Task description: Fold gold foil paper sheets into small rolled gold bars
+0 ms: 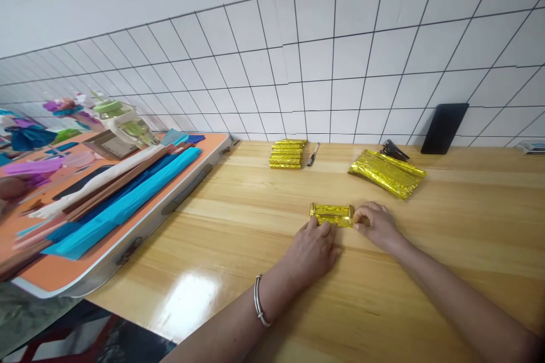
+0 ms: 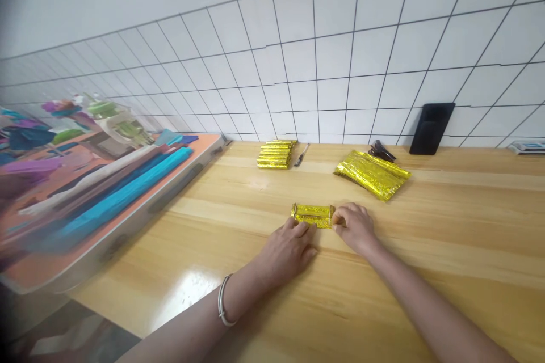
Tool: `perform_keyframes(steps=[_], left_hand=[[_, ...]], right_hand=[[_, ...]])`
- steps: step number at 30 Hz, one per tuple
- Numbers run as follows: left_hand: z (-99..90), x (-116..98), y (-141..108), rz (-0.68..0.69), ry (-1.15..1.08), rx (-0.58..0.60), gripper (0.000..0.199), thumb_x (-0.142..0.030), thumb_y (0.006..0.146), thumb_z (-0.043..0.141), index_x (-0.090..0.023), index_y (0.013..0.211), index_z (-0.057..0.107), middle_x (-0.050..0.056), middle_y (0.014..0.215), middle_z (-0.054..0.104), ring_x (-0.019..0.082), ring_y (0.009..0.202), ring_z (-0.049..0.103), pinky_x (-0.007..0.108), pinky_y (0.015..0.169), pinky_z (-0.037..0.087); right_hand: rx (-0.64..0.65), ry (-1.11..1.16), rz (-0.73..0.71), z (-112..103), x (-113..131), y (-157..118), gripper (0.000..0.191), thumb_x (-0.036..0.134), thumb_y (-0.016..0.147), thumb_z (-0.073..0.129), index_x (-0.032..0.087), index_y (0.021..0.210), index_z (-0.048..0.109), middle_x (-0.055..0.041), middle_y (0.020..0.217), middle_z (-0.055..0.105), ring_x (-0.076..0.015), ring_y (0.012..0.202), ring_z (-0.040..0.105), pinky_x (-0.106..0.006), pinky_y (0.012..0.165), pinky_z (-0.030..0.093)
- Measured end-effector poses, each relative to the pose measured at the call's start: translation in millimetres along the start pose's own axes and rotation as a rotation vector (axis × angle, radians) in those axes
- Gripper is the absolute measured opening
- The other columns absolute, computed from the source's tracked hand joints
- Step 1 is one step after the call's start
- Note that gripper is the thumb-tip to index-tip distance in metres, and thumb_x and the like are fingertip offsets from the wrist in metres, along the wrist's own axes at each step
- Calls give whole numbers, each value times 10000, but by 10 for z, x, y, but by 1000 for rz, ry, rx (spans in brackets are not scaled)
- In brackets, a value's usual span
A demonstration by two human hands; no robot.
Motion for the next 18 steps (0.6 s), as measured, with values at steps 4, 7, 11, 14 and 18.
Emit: perform_keyframes(steps=[4,7,11,14,18], left_hand=[[-18,-38,0,21,28,3,471,-438,868,452,-231,1288,401,70,1010,520,278,1000,451,395,788,465],[-45,-78,18,37,52,-21,480,-492,860,452,-264,1281,420,69,1008,515,290,998,445,402,771,455],[-45,-129,54,44,65,-38,510,-565,845,434,-287,1272,439,75,1009,505,311,1018,425,420,772,439],[-27,-141,78,27,69,-41,533,-590,835,430,-295,1279,430,74,1025,497,311,1012,421,421,746,441],[-25,-148,86,23,67,-44,518,-595,832,431,-299,1256,448,68,1019,492,303,997,424,421,734,443]], right_hand=[[12,4,-14,-6,7,-10,84,206,668,604,242,732,644,-12,911,610,-195,890,499,-345,829,348],[13,-3,-13,-1,2,-21,95,198,674,599,237,745,646,-17,925,612,-196,899,503,-347,834,352],[17,-20,2,1,-10,-16,109,209,677,606,235,774,648,-21,929,612,-199,901,504,-347,825,360],[39,-34,6,-30,-16,25,119,235,667,628,238,784,649,-20,918,610,-203,895,505,-342,808,370],[78,-49,-13,-85,-8,80,107,262,655,655,244,759,645,-5,873,607,-197,872,514,-334,802,384]])
Point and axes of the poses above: each hand's wrist, its own y-axis towards the middle knuckle, its own z-axis out of the palm, x = y × z, the point moved 5 cm from there along y, towards the middle knuckle
